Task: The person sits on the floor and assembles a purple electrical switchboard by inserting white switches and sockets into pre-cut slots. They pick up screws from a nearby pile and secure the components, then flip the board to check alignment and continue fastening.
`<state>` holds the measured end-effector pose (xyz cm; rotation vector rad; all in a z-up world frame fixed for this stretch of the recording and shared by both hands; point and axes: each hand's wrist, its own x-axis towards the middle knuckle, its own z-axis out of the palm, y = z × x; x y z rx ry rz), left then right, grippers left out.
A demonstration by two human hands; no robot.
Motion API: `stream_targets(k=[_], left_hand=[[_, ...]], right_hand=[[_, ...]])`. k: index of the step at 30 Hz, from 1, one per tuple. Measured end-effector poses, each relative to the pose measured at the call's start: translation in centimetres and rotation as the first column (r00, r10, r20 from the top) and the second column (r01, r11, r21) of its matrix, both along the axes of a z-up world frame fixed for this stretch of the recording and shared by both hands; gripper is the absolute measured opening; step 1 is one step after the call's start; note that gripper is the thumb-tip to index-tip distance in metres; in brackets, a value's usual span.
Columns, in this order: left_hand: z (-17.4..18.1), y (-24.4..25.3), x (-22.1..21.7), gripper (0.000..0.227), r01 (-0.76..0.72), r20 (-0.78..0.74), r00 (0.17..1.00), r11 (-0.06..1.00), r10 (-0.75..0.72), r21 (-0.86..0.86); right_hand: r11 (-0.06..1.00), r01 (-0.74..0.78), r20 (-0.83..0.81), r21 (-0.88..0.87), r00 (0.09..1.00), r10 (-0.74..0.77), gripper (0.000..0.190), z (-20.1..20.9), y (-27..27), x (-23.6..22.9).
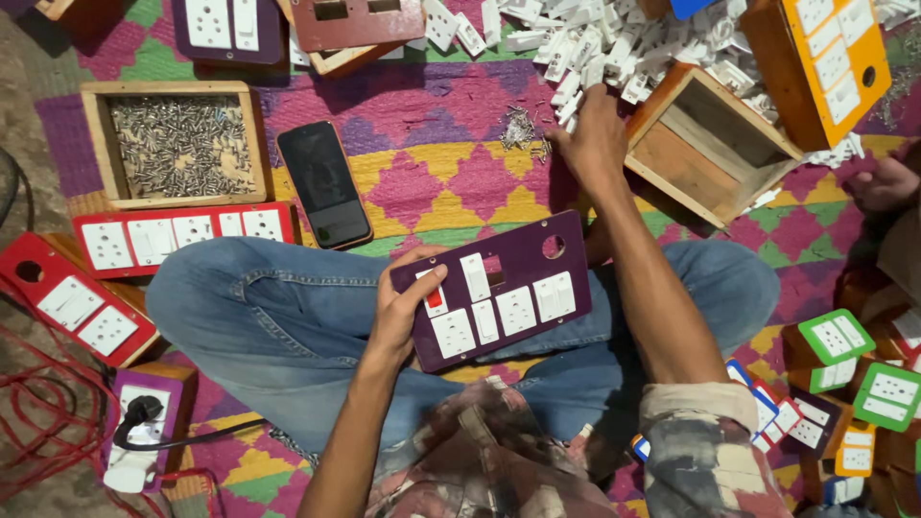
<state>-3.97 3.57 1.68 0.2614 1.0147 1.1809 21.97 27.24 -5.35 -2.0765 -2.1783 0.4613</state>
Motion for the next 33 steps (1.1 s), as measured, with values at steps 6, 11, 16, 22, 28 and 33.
stream_targets(k=[6, 11, 16, 22, 28, 33], left_hand=[[-0.2, 0.0, -0.1, 0.026, -0.013, 0.029, 1.000, 1.000, 0.013, -0.001], [-0.3, -0.2, -0.3, 0.027, -0.013, 0.026, 1.000, 1.000, 0.012, 0.009], [-0.5, -0.4, -0.2, 0.028, -0.013, 0.054, 0.998, 1.000, 0.012, 0.017], [-0.4, -0.5, 0.0, 0.029, -0.029, 0.030, 0.999, 0.999, 0.028, 0.044], [-0.5, -0.6, 0.0, 0.030, -0.035, 0.065, 0.997, 0.999, 0.033, 0.031], [-0.4, -0.3, -0.1, 0.029, -0.043, 0.078, 0.996, 0.998, 0.038, 0.051]], right_hand=[[0.996, 0.042, -0.173, 0.081, 0.985, -0.027, 0.052, -1.6, 0.4, 1.9], [0.985, 0.072, -0.791, -0.155, 0.588, -0.167, 0.051, 4.2, -1.9, 2.1], [0.925, -0.028, -0.922, -0.379, 0.095, -0.375, 0.049, 11.8, -9.0, 0.4], [0.957, -0.073, -0.959, -0.281, 0.063, -0.277, 0.048, 16.1, -13.8, -1.9], [0.950, -0.076, -0.950, -0.304, 0.103, -0.296, 0.042, 16.5, -15.7, -2.1], [0.960, -0.095, -0.951, -0.264, 0.193, -0.242, 0.038, 14.3, -18.1, -2.6]])
